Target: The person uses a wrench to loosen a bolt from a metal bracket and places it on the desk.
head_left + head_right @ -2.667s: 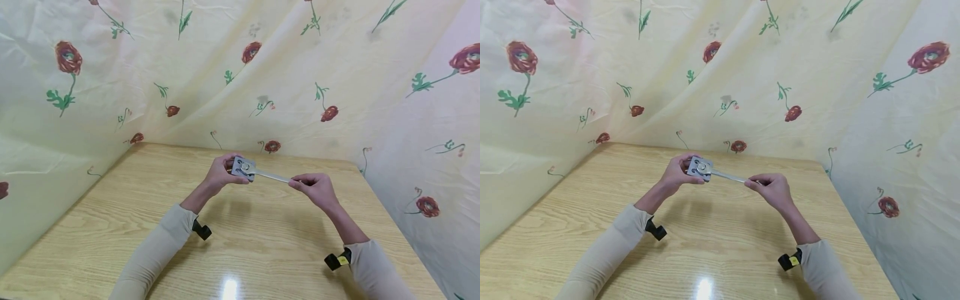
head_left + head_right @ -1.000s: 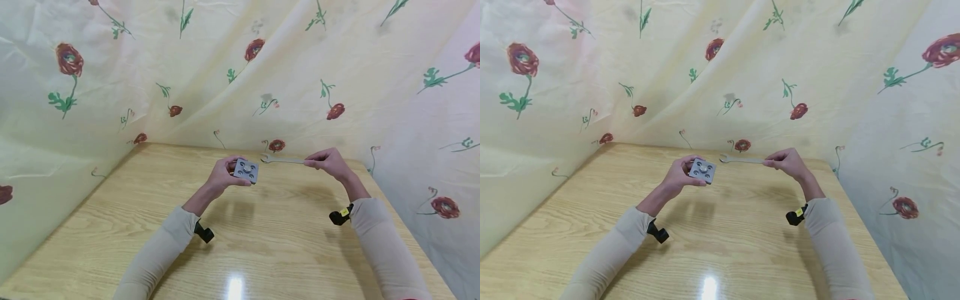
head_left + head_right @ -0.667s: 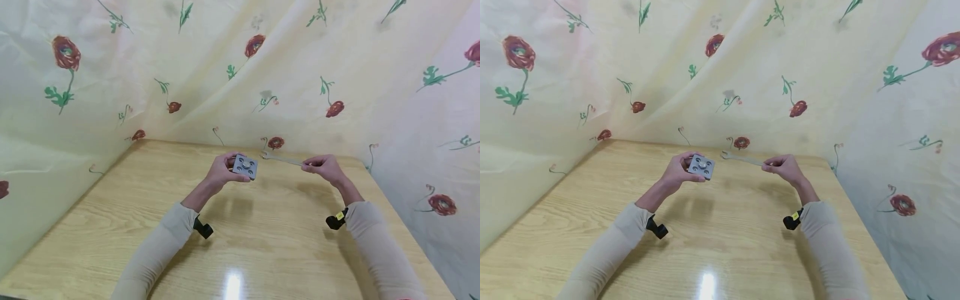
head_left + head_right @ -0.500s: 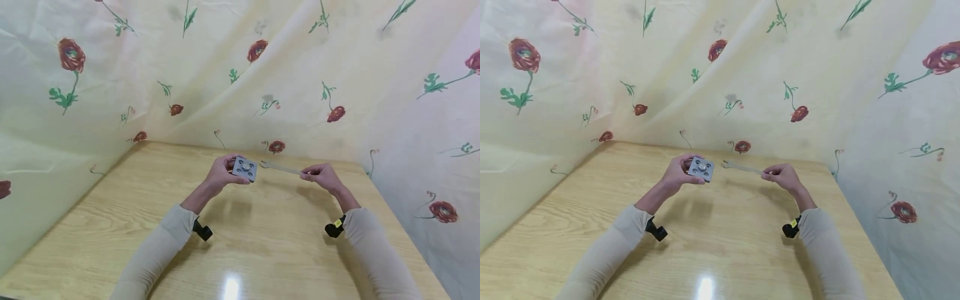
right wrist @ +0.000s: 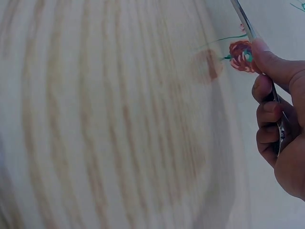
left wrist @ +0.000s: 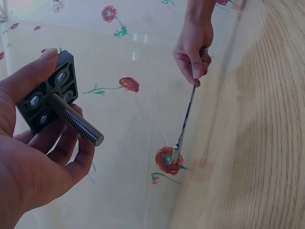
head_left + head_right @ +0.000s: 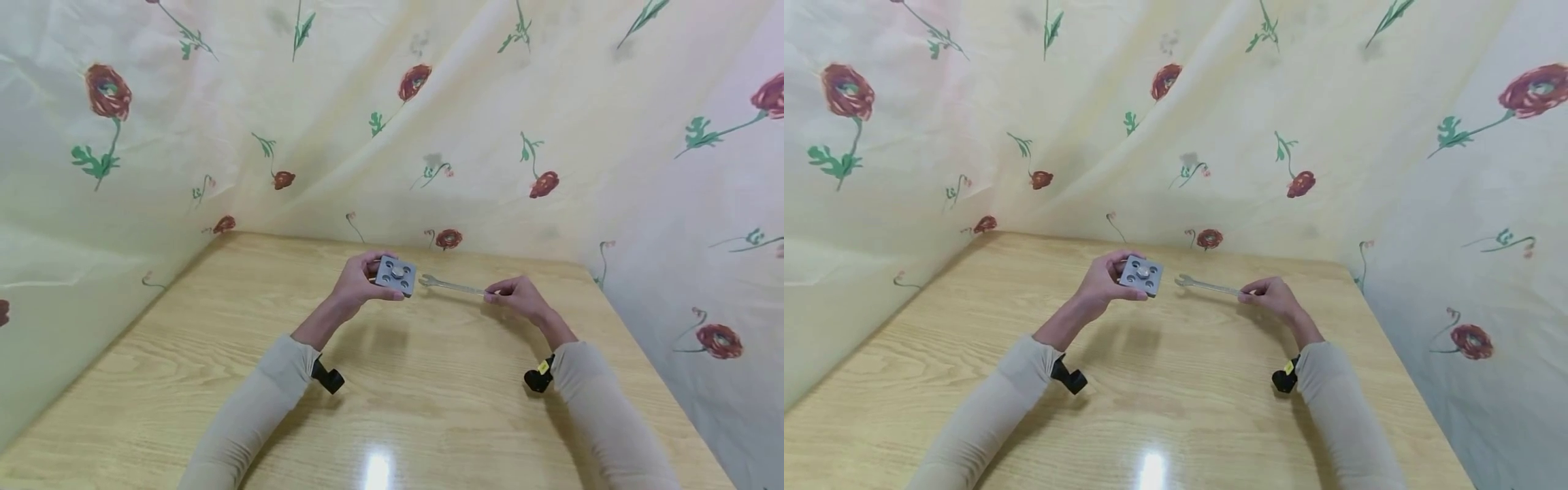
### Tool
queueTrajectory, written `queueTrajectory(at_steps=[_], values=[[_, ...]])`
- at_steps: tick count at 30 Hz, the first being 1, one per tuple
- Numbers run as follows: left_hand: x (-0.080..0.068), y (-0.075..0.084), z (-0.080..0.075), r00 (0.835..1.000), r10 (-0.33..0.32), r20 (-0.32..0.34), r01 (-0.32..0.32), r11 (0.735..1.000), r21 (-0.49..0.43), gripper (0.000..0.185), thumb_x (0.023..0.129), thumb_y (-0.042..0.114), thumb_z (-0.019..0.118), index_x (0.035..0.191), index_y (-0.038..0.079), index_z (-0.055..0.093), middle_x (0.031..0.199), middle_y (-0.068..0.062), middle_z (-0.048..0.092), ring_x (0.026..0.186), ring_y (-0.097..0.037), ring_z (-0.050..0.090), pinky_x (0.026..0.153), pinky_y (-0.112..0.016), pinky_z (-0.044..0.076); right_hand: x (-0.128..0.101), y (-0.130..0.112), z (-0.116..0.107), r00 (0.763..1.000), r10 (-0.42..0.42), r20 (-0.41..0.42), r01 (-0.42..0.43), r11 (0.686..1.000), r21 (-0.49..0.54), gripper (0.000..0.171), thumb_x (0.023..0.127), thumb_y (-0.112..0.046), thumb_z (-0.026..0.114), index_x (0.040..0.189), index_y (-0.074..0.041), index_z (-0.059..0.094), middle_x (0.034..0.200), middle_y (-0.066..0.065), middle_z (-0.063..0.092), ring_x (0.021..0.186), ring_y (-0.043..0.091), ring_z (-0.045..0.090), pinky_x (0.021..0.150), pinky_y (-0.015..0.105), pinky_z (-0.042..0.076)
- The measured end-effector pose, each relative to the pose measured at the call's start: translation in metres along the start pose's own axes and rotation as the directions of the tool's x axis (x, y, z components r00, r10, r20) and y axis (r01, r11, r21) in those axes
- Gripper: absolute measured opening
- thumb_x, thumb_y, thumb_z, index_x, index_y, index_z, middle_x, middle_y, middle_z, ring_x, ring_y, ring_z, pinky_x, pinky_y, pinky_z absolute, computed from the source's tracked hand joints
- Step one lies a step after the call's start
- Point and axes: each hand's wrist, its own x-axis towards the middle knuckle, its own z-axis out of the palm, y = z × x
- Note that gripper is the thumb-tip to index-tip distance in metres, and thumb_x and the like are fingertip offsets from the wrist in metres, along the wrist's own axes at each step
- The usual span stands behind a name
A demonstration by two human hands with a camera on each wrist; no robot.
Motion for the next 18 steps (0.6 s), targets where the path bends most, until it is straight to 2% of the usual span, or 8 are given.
queueTrajectory(at_steps=[4, 8, 10, 18], values=[[0.0, -0.001, 0.0, 1.0, -0.011, -0.008, 0.011, 1.0, 0.008, 0.067, 0.072, -0.012, 0.08, 0.134, -0.001, 0.056, 0.128, -0.027, 0.065, 0.098, -0.012, 0.069, 0.081, -0.026, 0.058, -0.002, 0.006, 0.003, 1.0, 0.011, 0.018, -0.011, 1.0, 0.003, 0.033, 0.093, -0.013, 0.07, 0.114, 0.012, 0.069, 0.062, 0.002, 0.057, 0.051, 0.002, 0.038, 0.048, 0.021, 0.035], [0.0, -0.001, 0.0, 1.0, -0.006, -0.009, 0.006, 1.0, 0.011, 0.067, 0.072, -0.013, 0.08, 0.134, -0.002, 0.055, 0.128, -0.028, 0.064, 0.098, -0.012, 0.068, 0.08, -0.025, 0.058, -0.003, 0.013, 0.006, 0.999, 0.019, 0.035, -0.018, 0.999, -0.03, 0.031, 0.095, -0.011, 0.067, 0.117, 0.012, 0.067, 0.072, 0.015, 0.067, 0.053, 0.006, 0.045, 0.05, 0.024, 0.041], [0.0, -0.001, 0.0, 1.0, 0.001, -0.007, -0.001, 1.0, 0.01, 0.068, 0.072, -0.013, 0.08, 0.134, -0.002, 0.055, 0.127, -0.028, 0.065, 0.097, -0.012, 0.069, 0.08, -0.025, 0.058, -0.004, 0.015, 0.008, 0.999, 0.01, 0.038, -0.008, 0.998, -0.056, 0.03, 0.094, -0.01, 0.068, 0.115, 0.012, 0.068, 0.075, 0.018, 0.07, 0.054, 0.006, 0.048, 0.051, 0.024, 0.043], [0.002, -0.003, -0.002, 1.0, 0.0, -0.012, 0.0, 1.0, 0.013, 0.068, 0.072, -0.013, 0.08, 0.134, 0.001, 0.056, 0.127, -0.027, 0.065, 0.097, -0.012, 0.069, 0.08, -0.025, 0.058, -0.003, 0.016, 0.011, 1.0, -0.017, 0.023, 0.02, 0.989, -0.146, 0.027, 0.091, -0.014, 0.073, 0.107, 0.007, 0.073, 0.065, 0.002, 0.065, 0.053, 0.001, 0.044, 0.051, 0.02, 0.039]])
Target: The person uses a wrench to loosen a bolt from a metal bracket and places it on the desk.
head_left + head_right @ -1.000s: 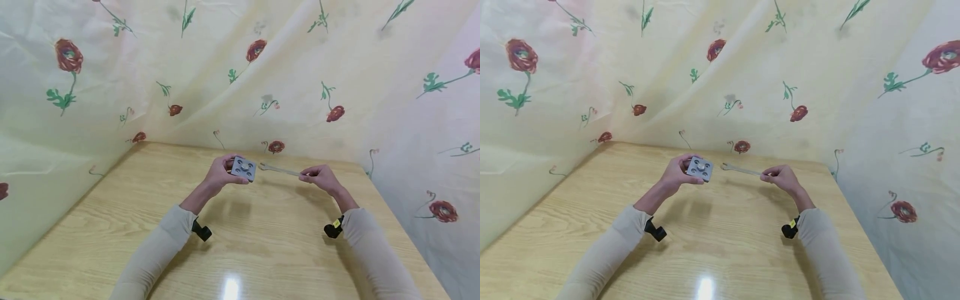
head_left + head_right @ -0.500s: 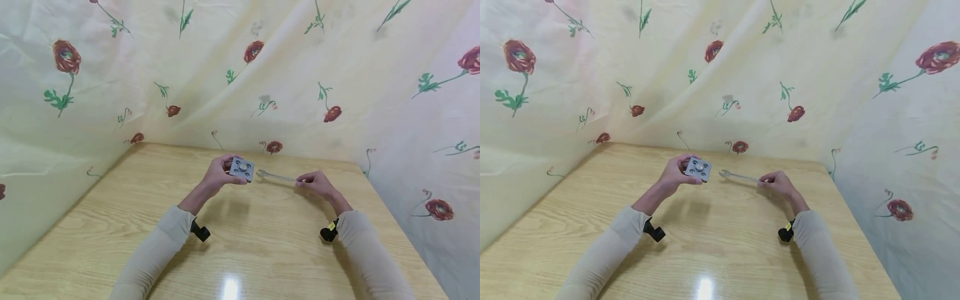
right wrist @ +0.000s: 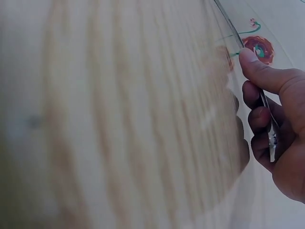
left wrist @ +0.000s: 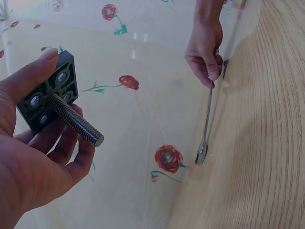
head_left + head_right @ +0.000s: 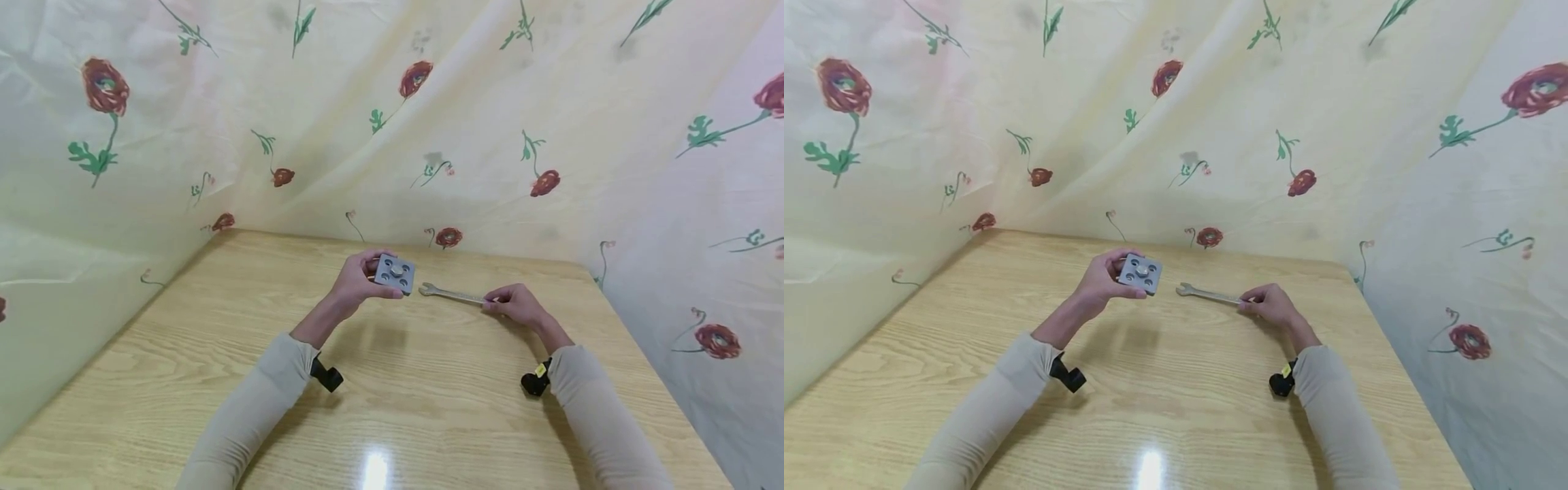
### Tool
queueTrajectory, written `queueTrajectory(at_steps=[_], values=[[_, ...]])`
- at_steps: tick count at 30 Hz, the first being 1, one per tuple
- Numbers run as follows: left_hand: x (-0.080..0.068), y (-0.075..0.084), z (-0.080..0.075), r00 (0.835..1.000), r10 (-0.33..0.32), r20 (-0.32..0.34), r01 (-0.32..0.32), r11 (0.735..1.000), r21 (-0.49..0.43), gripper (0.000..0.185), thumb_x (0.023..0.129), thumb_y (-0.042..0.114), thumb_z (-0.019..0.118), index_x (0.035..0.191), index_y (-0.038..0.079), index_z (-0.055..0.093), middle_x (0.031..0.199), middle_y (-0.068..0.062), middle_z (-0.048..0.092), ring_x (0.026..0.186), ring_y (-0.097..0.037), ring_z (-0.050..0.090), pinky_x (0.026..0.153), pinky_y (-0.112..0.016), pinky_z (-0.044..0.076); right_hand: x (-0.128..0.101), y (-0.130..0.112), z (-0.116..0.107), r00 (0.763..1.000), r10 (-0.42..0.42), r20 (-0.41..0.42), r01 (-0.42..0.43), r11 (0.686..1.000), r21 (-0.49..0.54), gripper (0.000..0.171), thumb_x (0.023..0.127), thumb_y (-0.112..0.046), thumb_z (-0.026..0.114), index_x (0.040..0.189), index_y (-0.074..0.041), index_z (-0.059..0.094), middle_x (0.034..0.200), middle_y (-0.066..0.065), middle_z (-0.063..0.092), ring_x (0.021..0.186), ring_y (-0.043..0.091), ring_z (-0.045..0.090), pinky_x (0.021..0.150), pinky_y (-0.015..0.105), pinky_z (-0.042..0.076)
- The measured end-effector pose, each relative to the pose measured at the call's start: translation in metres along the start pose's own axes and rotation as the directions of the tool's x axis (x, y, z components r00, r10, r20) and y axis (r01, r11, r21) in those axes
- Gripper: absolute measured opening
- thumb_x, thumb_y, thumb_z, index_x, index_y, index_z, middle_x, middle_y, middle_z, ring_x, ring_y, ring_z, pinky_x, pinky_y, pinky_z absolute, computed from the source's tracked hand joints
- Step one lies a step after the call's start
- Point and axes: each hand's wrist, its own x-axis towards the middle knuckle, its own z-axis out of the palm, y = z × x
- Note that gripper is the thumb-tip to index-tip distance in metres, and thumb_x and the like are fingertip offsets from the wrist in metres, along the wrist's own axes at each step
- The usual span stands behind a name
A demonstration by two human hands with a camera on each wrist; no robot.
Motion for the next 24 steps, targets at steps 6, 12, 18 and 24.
queueTrajectory(at_steps=[6, 12, 18, 24], values=[[-0.001, 0.0, 0.0, 1.0, 0.001, 0.003, -0.001, 1.0, 0.002, 0.068, 0.072, -0.012, 0.08, 0.134, 0.001, 0.056, 0.128, -0.027, 0.065, 0.098, -0.012, 0.068, 0.08, -0.025, 0.058, 0.0, -0.003, 0.0, 1.0, 0.015, 0.007, -0.014, 0.999, -0.043, 0.028, 0.09, -0.017, 0.074, 0.108, 0.004, 0.074, 0.065, -0.001, 0.064, 0.053, 0.001, 0.044, 0.051, 0.021, 0.038], [-0.003, 0.0, 0.0, 1.0, 0.01, 0.014, -0.01, 1.0, -0.006, 0.069, 0.072, -0.013, 0.079, 0.136, -0.002, 0.054, 0.128, -0.028, 0.064, 0.097, -0.011, 0.068, 0.079, -0.025, 0.058, -0.001, -0.004, 0.002, 1.0, 0.008, -0.002, -0.009, 0.999, -0.053, 0.028, 0.09, -0.017, 0.074, 0.108, 0.004, 0.074, 0.07, 0.0, 0.068, 0.055, 0.001, 0.045, 0.052, 0.021, 0.038], [-0.003, 0.001, 0.0, 1.0, 0.009, 0.011, -0.009, 1.0, 0.003, 0.068, 0.073, -0.012, 0.079, 0.135, -0.001, 0.055, 0.127, -0.028, 0.065, 0.096, -0.011, 0.068, 0.078, -0.025, 0.058, -0.004, -0.004, 0.001, 1.0, 0.023, -0.001, -0.023, 0.996, -0.081, 0.028, 0.09, -0.019, 0.074, 0.109, 0.002, 0.075, 0.071, 0.003, 0.067, 0.056, 0.004, 0.045, 0.053, 0.022, 0.038], [-0.002, 0.002, 0.001, 1.0, 0.006, 0.011, -0.006, 1.0, 0.004, 0.066, 0.073, -0.012, 0.08, 0.133, 0.0, 0.056, 0.127, -0.028, 0.065, 0.097, -0.012, 0.068, 0.079, -0.025, 0.058, -0.014, -0.002, -0.005, 0.999, 0.027, -0.038, -0.033, 0.986, -0.161, 0.029, 0.089, -0.024, 0.076, 0.106, -0.001, 0.076, 0.085, 0.008, 0.074, 0.068, 0.006, 0.053, 0.061, 0.023, 0.042]])
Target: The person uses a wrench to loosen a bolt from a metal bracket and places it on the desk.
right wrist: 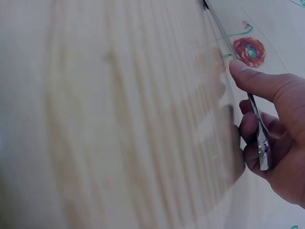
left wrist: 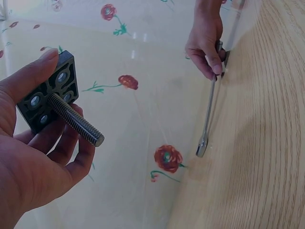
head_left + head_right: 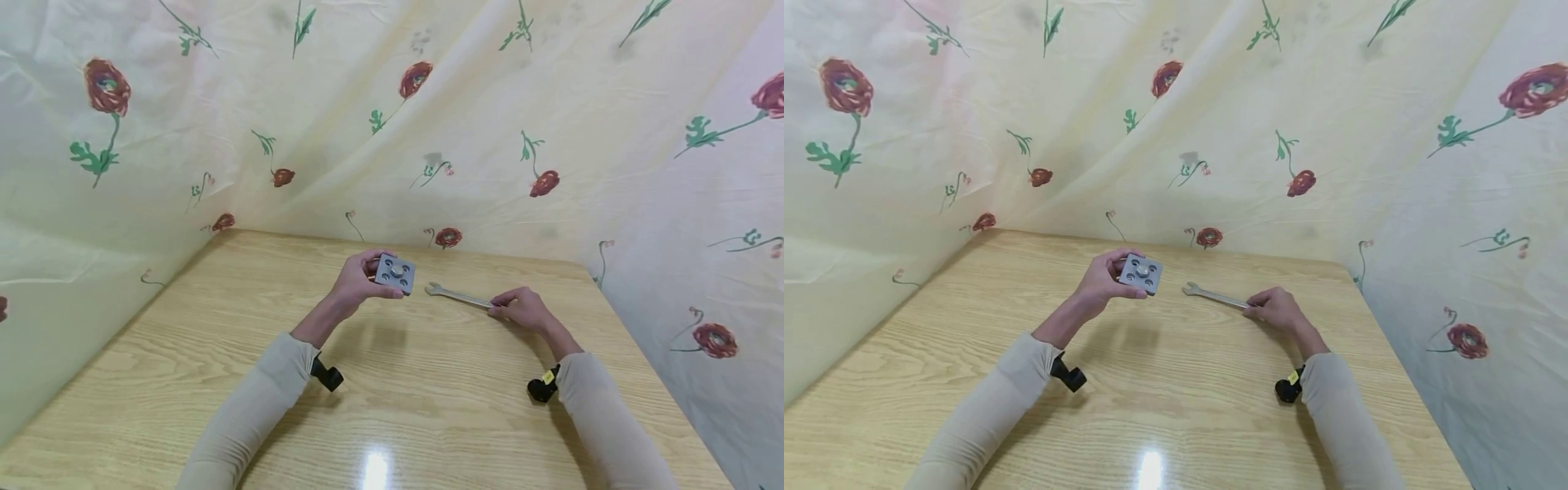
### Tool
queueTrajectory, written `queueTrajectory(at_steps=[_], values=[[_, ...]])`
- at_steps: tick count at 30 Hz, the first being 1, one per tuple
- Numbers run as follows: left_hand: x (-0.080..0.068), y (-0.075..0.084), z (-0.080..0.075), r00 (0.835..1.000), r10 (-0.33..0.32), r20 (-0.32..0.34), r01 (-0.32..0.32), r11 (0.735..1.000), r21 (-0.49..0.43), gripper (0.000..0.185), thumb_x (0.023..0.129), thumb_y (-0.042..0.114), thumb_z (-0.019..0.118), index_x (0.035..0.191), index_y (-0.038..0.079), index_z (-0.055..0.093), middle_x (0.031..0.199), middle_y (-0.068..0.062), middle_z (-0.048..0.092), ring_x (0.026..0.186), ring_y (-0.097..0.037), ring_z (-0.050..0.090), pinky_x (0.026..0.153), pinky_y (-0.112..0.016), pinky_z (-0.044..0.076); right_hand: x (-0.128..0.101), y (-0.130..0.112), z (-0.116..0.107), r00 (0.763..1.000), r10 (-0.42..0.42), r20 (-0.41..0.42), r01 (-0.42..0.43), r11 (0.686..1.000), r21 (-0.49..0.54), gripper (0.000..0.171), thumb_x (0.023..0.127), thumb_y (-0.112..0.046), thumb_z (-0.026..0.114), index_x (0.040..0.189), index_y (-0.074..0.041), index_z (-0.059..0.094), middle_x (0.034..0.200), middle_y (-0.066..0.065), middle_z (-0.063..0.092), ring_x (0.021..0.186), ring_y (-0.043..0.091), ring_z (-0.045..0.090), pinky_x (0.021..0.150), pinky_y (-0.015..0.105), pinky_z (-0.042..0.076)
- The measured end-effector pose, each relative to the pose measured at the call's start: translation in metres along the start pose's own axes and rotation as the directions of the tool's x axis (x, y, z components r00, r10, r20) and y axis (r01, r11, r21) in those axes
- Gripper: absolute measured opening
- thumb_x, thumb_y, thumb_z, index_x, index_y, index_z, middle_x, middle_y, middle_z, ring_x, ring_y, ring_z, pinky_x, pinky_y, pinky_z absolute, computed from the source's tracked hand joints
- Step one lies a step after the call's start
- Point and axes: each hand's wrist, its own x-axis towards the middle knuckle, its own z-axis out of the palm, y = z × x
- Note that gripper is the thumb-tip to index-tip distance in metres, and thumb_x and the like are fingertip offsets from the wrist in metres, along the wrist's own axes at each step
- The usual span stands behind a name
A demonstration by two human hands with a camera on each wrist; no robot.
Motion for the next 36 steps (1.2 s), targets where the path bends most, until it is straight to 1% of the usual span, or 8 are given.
queueTrajectory(at_steps=[5, 15, 20, 24, 29, 31, 33, 36], values=[[0.001, -0.001, 0.001, 1.0, -0.002, 0.006, 0.002, 1.0, 0.003, 0.066, 0.073, -0.011, 0.08, 0.133, 0.001, 0.056, 0.127, -0.028, 0.065, 0.097, -0.012, 0.069, 0.079, -0.025, 0.058, -0.009, 0.001, -0.006, 1.0, 0.003, 0.0, -0.003, 1.0, -0.017, 0.029, 0.088, -0.021, 0.076, 0.106, 0.002, 0.076, 0.076, 0.007, 0.068, 0.058, 0.006, 0.049, 0.053, 0.023, 0.039], [0.0, -0.002, 0.001, 1.0, 0.021, 0.004, -0.021, 1.0, 0.009, 0.067, 0.073, -0.011, 0.08, 0.134, -0.001, 0.055, 0.127, -0.029, 0.065, 0.096, -0.012, 0.068, 0.078, -0.024, 0.058, -0.022, -0.017, -0.01, 0.999, 0.023, 0.022, -0.02, 0.99, -0.139, 0.029, 0.086, -0.018, 0.076, 0.107, 0.002, 0.075, 0.067, 0.001, 0.061, 0.06, 0.01, 0.043, 0.056, 0.023, 0.034], [-0.001, -0.002, 0.001, 1.0, 0.014, -0.004, -0.014, 1.0, 0.012, 0.066, 0.073, -0.01, 0.08, 0.133, 0.0, 0.056, 0.127, -0.028, 0.064, 0.097, -0.012, 0.068, 0.079, -0.024, 0.058, -0.024, -0.023, -0.01, 0.996, 0.062, 0.065, -0.048, 0.981, -0.188, 0.026, 0.088, -0.018, 0.074, 0.106, 0.0, 0.076, 0.084, 0.01, 0.072, 0.067, 0.013, 0.05, 0.06, 0.026, 0.039], [-0.001, -0.002, 0.0, 1.0, 0.005, -0.004, -0.005, 1.0, 0.017, 0.065, 0.074, -0.01, 0.08, 0.134, -0.001, 0.056, 0.127, -0.029, 0.064, 0.096, -0.011, 0.068, 0.078, -0.023, 0.058, -0.025, -0.024, -0.011, 0.991, 0.073, 0.114, -0.05, 0.98, -0.194, 0.026, 0.089, -0.02, 0.073, 0.107, -0.001, 0.075, 0.093, 0.013, 0.073, 0.07, 0.014, 0.053, 0.062, 0.029, 0.041], [0.0, -0.002, 0.0, 1.0, -0.005, -0.004, 0.005, 1.0, 0.023, 0.066, 0.074, -0.009, 0.08, 0.134, -0.001, 0.055, 0.127, -0.028, 0.065, 0.098, -0.013, 0.068, 0.08, -0.025, 0.058, -0.024, -0.03, -0.023, 0.979, 0.07, 0.189, -0.035, 0.983, -0.182, 0.043, 0.092, -0.028, 0.07, 0.119, 0.006, 0.067, 0.097, 0.018, 0.071, 0.078, 0.02, 0.061, 0.068, 0.034, 0.049], [0.0, -0.002, 0.0, 1.0, -0.008, -0.005, 0.008, 1.0, 0.023, 0.067, 0.073, -0.008, 0.081, 0.134, 0.0, 0.055, 0.128, -0.027, 0.065, 0.099, -0.015, 0.068, 0.08, -0.025, 0.058, -0.022, -0.035, -0.03, 0.983, 0.069, 0.17, -0.039, 0.985, -0.17, 0.049, 0.094, -0.03, 0.067, 0.124, 0.008, 0.063, 0.106, 0.025, 0.07, 0.088, 0.029, 0.065, 0.074, 0.041, 0.053], [0.0, -0.003, 0.0, 1.0, -0.012, -0.005, 0.012, 1.0, 0.025, 0.067, 0.073, -0.008, 0.081, 0.135, 0.0, 0.055, 0.128, -0.027, 0.065, 0.1, -0.015, 0.068, 0.081, -0.025, 0.058, -0.02, -0.042, -0.034, 0.992, 0.07, 0.106, -0.056, 0.99, -0.13, 0.051, 0.097, -0.031, 0.063, 0.128, 0.009, 0.06, 0.114, 0.029, 0.067, 0.098, 0.037, 0.065, 0.079, 0.046, 0.054], [0.0, -0.003, 0.0, 1.0, -0.012, -0.007, 0.012, 0.999, 0.031, 0.067, 0.073, -0.007, 0.081, 0.134, 0.001, 0.055, 0.128, -0.026, 0.065, 0.101, -0.016, 0.067, 0.081, -0.026, 0.057, -0.014, -0.057, -0.032, 0.998, 0.06, -0.006, -0.06, 0.998, -0.013, 0.046, 0.1, -0.03, 0.06, 0.126, 0.007, 0.062, 0.12, 0.029, 0.066, 0.106, 0.039, 0.063, 0.082, 0.043, 0.053]])
